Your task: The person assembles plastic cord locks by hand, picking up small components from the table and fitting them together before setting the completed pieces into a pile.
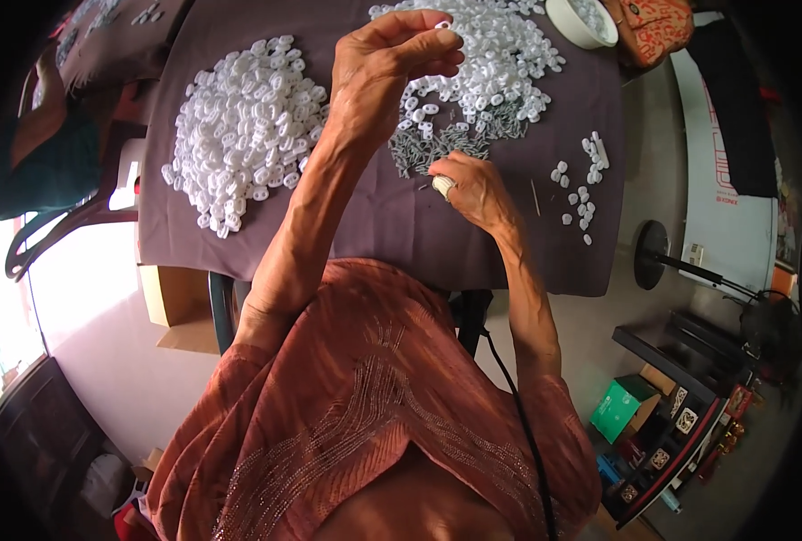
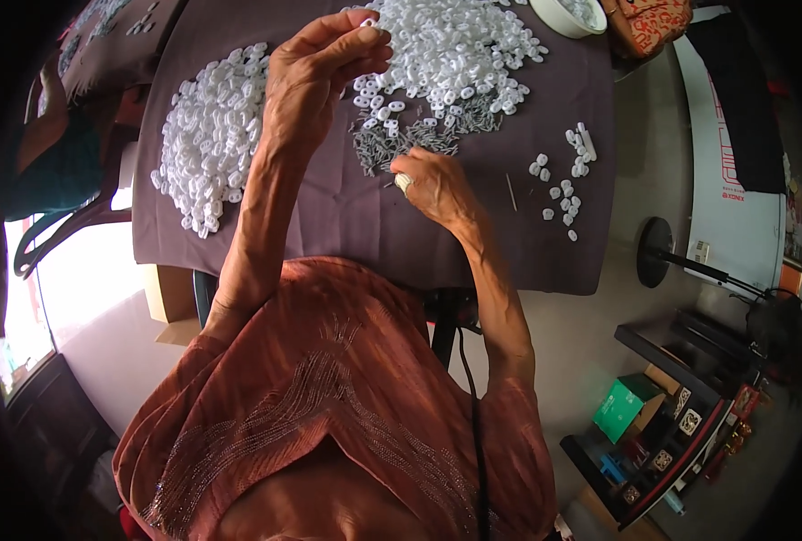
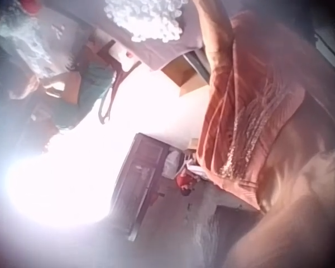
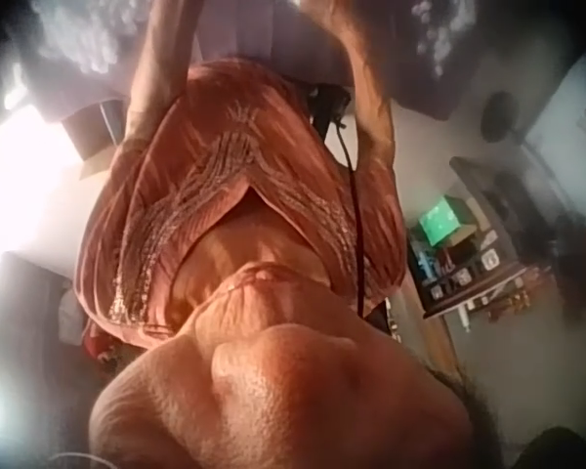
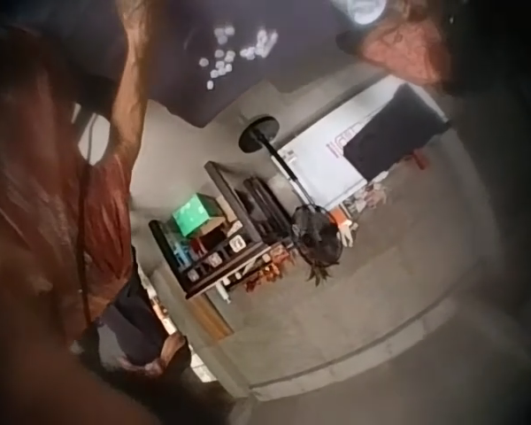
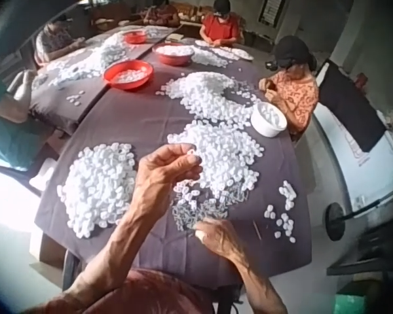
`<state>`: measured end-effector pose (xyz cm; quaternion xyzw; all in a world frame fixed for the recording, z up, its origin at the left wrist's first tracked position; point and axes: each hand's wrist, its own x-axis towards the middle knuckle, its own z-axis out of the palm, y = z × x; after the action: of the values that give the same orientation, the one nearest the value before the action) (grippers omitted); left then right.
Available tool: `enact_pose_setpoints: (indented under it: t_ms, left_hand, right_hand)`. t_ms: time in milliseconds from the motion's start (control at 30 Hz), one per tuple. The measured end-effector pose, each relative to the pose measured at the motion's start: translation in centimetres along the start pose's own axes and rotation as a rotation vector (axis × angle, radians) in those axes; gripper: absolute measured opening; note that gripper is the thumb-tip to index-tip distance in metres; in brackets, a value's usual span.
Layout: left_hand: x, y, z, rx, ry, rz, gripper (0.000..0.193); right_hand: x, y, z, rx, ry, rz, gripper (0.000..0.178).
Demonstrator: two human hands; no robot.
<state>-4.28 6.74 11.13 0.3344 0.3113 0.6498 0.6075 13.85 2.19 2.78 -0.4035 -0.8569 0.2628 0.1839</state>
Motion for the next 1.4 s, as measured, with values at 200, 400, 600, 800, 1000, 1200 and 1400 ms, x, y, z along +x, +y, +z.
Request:
enact_pose_setpoints:
  t_ms: [200, 400, 600, 800, 1000, 1200, 1400]
  left_hand:
    - [-0.2, 0.1, -0.2, 0.0, -0.012, -0.053, 0.018]
    - [-1.0, 0.1, 0.1, -0.012, -0.034, -0.092, 0.019]
    - [-1.7, -0.2, 1.2, 0.058, -0.054, -0.121, 0.019]
    - [-2.1, -0.2, 2.3, -0.002, -0.071, -0.101, 0.015]
    - [-2.3, 0.2, 1.6, -0.021, -0.069, -0.137, 0.016]
    - [-2.2, 1.3, 2.6, -0.156, -0.085, -0.143, 0.009]
    - [-2.4, 2.4, 3.1, -0.225, -0.037, -0.062, 0.015]
  right_hand:
    - [0.3, -0.7, 1.8, -0.253, 0.038, -0.227, 0.011]
    - [0.4, -1.2, -1.4, 0.158, 0.112, -0.028, 0.016]
    - [4.2, -6.1, -10.5, 0.031, 0.383, -0.11, 0.016]
    - [5.3, -7.6, -12.0, -0.323, 0.39, -0.308, 0.02]
    - [5.9, -8.9, -11.9, -0.443, 0.282, -0.347, 0.026]
    - [5.8, -8.3, -11.8, 0.087, 0.41, -0.164, 0.016]
    - [6.5, -8.6, -10.5, 0.433, 0.54, -0.107, 0.015]
